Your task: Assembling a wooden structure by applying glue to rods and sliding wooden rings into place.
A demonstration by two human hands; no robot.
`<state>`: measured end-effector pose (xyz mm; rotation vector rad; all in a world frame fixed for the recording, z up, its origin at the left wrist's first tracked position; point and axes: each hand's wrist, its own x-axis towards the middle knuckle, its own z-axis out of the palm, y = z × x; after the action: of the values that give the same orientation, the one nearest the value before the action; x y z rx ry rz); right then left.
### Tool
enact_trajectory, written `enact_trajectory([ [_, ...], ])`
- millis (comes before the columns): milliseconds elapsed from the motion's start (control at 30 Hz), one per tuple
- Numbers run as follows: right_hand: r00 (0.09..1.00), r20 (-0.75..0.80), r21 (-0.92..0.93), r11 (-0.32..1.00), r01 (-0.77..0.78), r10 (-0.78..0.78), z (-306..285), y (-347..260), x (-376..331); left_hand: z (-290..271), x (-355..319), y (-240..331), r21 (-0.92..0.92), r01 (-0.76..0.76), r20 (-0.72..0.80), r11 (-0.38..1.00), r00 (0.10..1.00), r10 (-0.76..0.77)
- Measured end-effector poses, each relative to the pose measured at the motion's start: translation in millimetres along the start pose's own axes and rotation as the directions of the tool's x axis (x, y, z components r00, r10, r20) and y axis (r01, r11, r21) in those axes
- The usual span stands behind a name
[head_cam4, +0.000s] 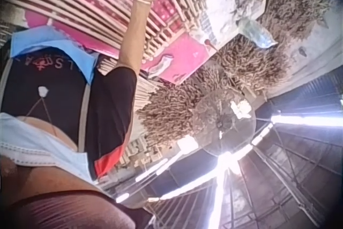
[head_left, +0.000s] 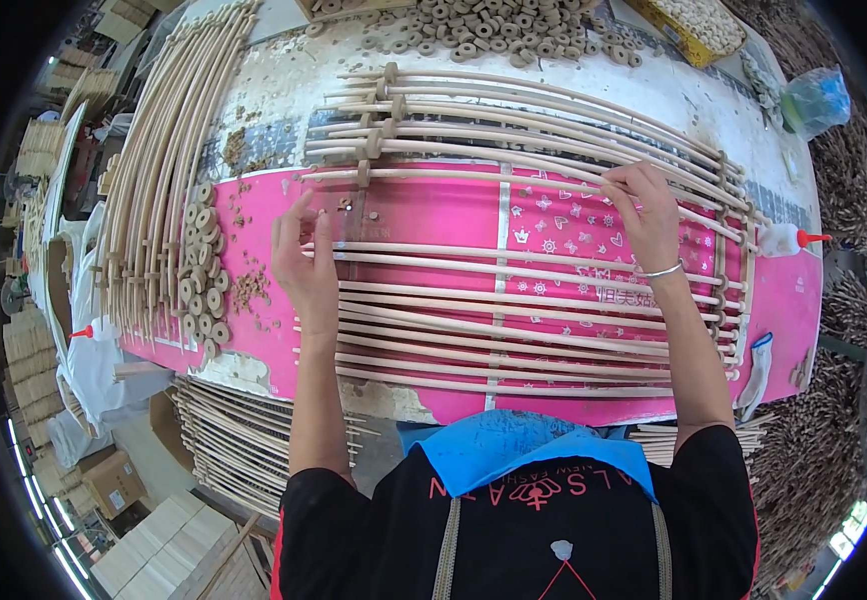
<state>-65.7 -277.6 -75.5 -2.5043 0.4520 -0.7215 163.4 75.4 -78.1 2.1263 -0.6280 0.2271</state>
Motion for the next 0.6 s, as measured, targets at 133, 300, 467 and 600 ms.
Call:
enact_trajectory([
  [133,1.0,-0.011,-0.014,1.0,0.001,-0.001,6.8,6.7,1.7,-7.0,-10.9,-16.0,-0.037,0.064,-0.021,0.997,0.998,-0.065],
  [300,1.0,-0.003,-0.027,1.0,0.011,-0.011,6.8,9.4,0.8,-33.1,-6.2,-51.9,0.046,0.107,-0.109,0.993,0.989,-0.101],
  [467,0.998,0.047,-0.035,0.999,-0.036,0.038,8.3,8.3,-0.3,-73.7,21.5,-113.6,0.106,0.122,-0.224,0.987,0.97,-0.096],
  [600,0.999,0.037,-0.027,1.0,-0.004,0.005,7.0,12.2,-2.8,-92.5,50.9,-128.7,0.541,0.095,-0.188,0.836,0.982,0.009],
])
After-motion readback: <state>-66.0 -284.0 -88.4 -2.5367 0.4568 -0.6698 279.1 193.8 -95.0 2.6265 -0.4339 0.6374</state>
